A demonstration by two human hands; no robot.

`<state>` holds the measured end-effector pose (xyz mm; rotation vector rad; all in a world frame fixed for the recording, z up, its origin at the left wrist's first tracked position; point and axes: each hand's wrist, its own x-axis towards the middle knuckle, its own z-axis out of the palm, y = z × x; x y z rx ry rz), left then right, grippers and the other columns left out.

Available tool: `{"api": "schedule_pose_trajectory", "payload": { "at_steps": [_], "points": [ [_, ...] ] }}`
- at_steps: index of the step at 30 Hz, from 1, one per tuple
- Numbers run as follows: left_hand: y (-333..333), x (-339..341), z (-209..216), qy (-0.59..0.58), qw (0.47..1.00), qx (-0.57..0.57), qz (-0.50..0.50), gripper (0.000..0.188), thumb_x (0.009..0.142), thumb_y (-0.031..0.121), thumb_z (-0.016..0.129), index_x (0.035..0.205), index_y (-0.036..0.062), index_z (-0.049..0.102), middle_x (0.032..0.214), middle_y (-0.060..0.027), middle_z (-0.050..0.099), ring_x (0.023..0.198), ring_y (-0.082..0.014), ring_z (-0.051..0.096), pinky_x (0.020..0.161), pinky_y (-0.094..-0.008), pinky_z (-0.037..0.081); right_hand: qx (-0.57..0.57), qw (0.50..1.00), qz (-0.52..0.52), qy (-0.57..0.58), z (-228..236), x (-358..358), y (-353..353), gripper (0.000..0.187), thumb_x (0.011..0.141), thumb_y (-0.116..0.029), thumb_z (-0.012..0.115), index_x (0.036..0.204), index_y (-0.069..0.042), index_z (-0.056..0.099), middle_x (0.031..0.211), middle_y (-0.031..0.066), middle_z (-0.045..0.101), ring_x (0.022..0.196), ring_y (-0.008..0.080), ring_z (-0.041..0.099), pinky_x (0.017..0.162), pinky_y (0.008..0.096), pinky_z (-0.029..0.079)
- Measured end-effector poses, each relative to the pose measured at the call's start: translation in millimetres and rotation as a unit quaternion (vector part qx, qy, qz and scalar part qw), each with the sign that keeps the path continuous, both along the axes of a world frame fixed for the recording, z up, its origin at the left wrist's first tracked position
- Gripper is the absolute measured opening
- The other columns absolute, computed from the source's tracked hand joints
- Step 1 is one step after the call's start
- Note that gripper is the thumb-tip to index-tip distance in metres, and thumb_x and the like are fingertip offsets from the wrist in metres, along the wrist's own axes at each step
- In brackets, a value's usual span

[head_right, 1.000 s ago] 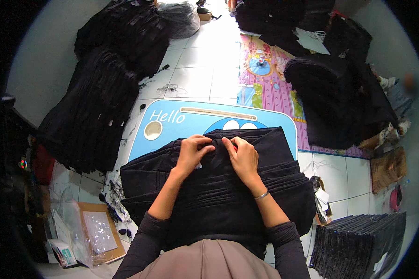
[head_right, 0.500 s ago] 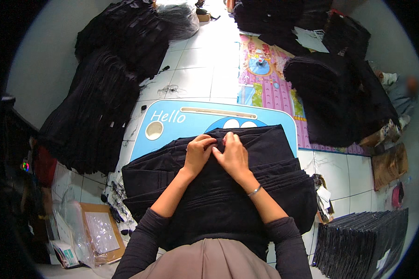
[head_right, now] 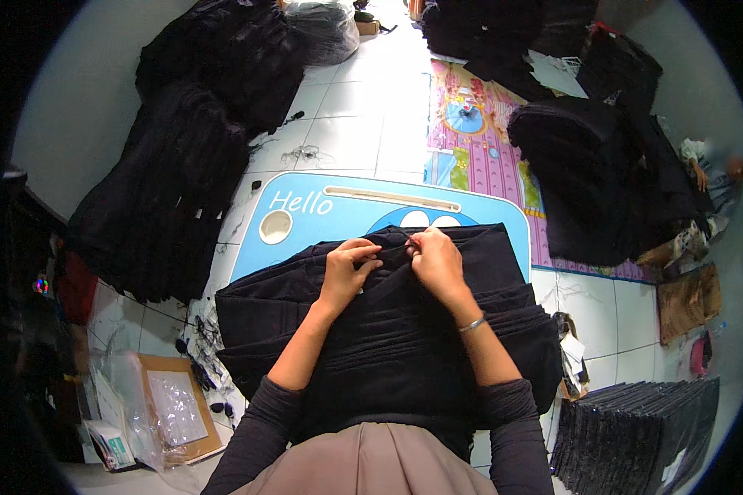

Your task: The person uses small scissors to trim loose threads and cut off tags from a black garment. The person repeatedly snips threads and removes tags from the garment's neckline and edges.

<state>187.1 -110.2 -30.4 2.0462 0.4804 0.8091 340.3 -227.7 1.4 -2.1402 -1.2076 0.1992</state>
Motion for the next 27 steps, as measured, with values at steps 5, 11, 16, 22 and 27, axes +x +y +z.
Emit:
{"api": "schedule_pose_trajectory", "payload": {
  "at_steps": [5, 11, 16, 22, 27],
  "points": [
    [-2, 1, 3, -0.005, 1.000, -0.007, 0.017, 0.030, 0.075, 0.001, 0.078, 0.104, 0.0028, 0.073, 0.101, -0.0090, 0.069, 0.081, -0.0156, 0.067, 0.073, -0.0261, 0.057, 0.003, 0.881, 0.050, 0.470, -7, 26, -2, 0.012, 0.091, -0.016, 0.065, 0.095, -0.005, 0.066, 0.067, -0.0075, 0.052, 0.058, 0.0045, 0.048, 0.051, 0.0222, 0.036],
    [1, 13, 4, -0.038, 0.993, 0.108, -0.033, 0.023, 0.079, 0.010, 0.075, 0.101, 0.0046, 0.074, 0.096, -0.0095, 0.069, 0.080, -0.0205, 0.067, 0.072, -0.0309, 0.054, 0.000, 0.863, 0.059, 0.502, -7, 22, -3, 0.013, 0.094, -0.017, 0.064, 0.102, -0.006, 0.065, 0.068, -0.0116, 0.047, 0.053, -0.0001, 0.036, 0.046, 0.0179, 0.025],
    [0, 15, 0, 0.027, 0.973, 0.227, -0.033, 0.011, 0.081, 0.004, 0.069, 0.091, 0.0036, 0.073, 0.087, -0.0091, 0.070, 0.081, -0.0242, 0.067, 0.072, -0.0325, 0.055, 0.054, 0.883, 0.057, 0.463, -18, 17, 2, 0.014, 0.094, -0.015, 0.062, 0.101, -0.004, 0.066, 0.074, -0.0096, 0.052, 0.059, 0.0001, 0.040, 0.051, 0.0181, 0.031],
    [1, 6, -2, -0.007, 0.997, 0.076, 0.001, 0.009, 0.083, 0.006, 0.070, 0.091, 0.0025, 0.073, 0.081, -0.0105, 0.071, 0.073, -0.0217, 0.069, 0.067, -0.0300, 0.054, 0.083, 0.991, -0.070, -0.074, -3, -8, -5, 0.034, 0.093, -0.037, 0.064, 0.091, -0.003, 0.066, 0.082, 0.0075, 0.065, 0.070, 0.0247, 0.066, 0.059, 0.0333, 0.048],
    [7, 4, 2, 0.003, 0.998, -0.051, 0.027, 0.010, 0.083, 0.008, 0.072, 0.090, 0.0020, 0.075, 0.076, -0.0115, 0.070, 0.066, -0.0179, 0.067, 0.062, -0.0290, 0.051, -0.003, 0.962, -0.055, -0.266, 13, -36, -19, 0.037, 0.087, -0.044, 0.066, 0.076, -0.009, 0.063, 0.074, 0.0055, 0.059, 0.058, 0.0239, 0.063, 0.052, 0.0350, 0.049]
  ]
}}
